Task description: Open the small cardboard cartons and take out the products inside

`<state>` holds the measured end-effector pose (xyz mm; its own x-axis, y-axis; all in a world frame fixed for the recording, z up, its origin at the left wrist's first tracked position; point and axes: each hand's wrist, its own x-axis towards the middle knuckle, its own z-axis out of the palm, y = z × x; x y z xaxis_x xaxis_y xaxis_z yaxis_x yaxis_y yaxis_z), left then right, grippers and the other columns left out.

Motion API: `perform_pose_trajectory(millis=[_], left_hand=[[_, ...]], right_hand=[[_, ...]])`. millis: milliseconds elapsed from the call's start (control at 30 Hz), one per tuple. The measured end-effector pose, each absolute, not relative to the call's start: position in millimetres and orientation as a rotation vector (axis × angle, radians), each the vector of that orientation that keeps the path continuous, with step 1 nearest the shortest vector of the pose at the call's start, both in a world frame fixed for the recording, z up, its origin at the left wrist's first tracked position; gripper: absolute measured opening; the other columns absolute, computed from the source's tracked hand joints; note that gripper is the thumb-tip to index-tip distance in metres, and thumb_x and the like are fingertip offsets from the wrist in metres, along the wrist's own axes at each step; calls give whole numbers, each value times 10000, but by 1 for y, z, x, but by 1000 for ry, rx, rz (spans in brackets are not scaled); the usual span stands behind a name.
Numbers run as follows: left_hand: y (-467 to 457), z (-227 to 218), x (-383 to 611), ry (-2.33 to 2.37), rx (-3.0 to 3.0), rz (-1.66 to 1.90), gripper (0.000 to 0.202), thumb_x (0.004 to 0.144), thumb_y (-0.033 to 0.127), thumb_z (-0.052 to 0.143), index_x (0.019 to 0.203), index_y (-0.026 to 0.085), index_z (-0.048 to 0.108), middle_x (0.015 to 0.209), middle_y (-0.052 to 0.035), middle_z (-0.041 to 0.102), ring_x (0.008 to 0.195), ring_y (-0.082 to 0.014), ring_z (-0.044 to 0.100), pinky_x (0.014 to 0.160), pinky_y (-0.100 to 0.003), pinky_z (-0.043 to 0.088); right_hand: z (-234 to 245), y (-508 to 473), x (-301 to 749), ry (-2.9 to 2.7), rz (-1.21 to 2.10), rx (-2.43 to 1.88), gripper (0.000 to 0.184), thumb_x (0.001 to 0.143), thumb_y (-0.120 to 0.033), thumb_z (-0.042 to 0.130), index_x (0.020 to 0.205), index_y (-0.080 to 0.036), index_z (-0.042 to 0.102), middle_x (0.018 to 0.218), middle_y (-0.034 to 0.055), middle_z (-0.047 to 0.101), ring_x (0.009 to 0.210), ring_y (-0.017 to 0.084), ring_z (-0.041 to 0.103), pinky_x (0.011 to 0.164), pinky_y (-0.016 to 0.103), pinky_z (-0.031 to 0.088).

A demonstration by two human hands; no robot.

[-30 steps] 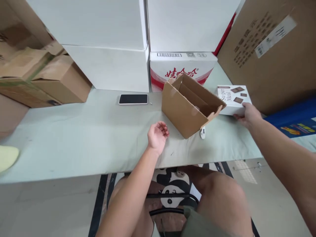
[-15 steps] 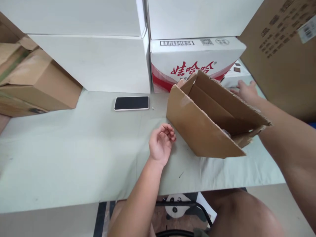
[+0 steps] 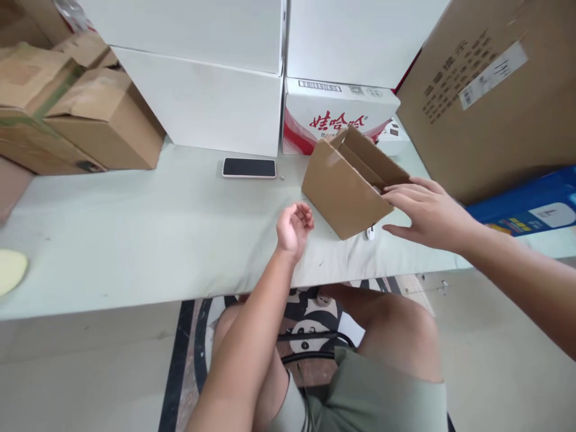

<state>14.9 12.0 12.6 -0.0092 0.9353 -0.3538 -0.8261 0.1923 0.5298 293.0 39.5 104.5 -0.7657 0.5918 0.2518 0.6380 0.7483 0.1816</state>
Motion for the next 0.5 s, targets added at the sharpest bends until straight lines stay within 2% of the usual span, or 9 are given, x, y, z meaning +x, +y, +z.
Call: perform_pose_trajectory(millis=[100,200,367,500], left_hand=[[8,14,13,724,204,1385,331,932,260,435,681,163,627,656,-22,527,541,-114,466,580,-239,357],[5,15,8,708,213,1398,313,929,271,462,687,164,630,664,-23,537,549,-115,461,586,-246,350],[3,17,0,656,203,1442,318,919,275,465,679,158,640,666,-26,529,556,-114,457,585,-254,338],[5,18,-2,620,186,1448,291,900,283,489,687,158,642,678,-22,526,556,-111,455,581,-250,341]], right_hand=[[103,37,283,-2776,-545,-1234,250,993,-446,563,955,-222,667,886,83,739,911,262,710,1015,445,476],[111,37,281,-2677,-573,-1401,333,1019,-464,505,809,-223,598,807,73,705,805,216,657,865,364,460],[144,33,306,-2333,-658,-1642,380,967,-563,493,786,-233,546,876,124,706,812,250,613,753,369,439],[158,40,344,-2113,-783,-1872,296,893,-518,592,783,-244,560,837,130,642,817,272,578,701,372,388]])
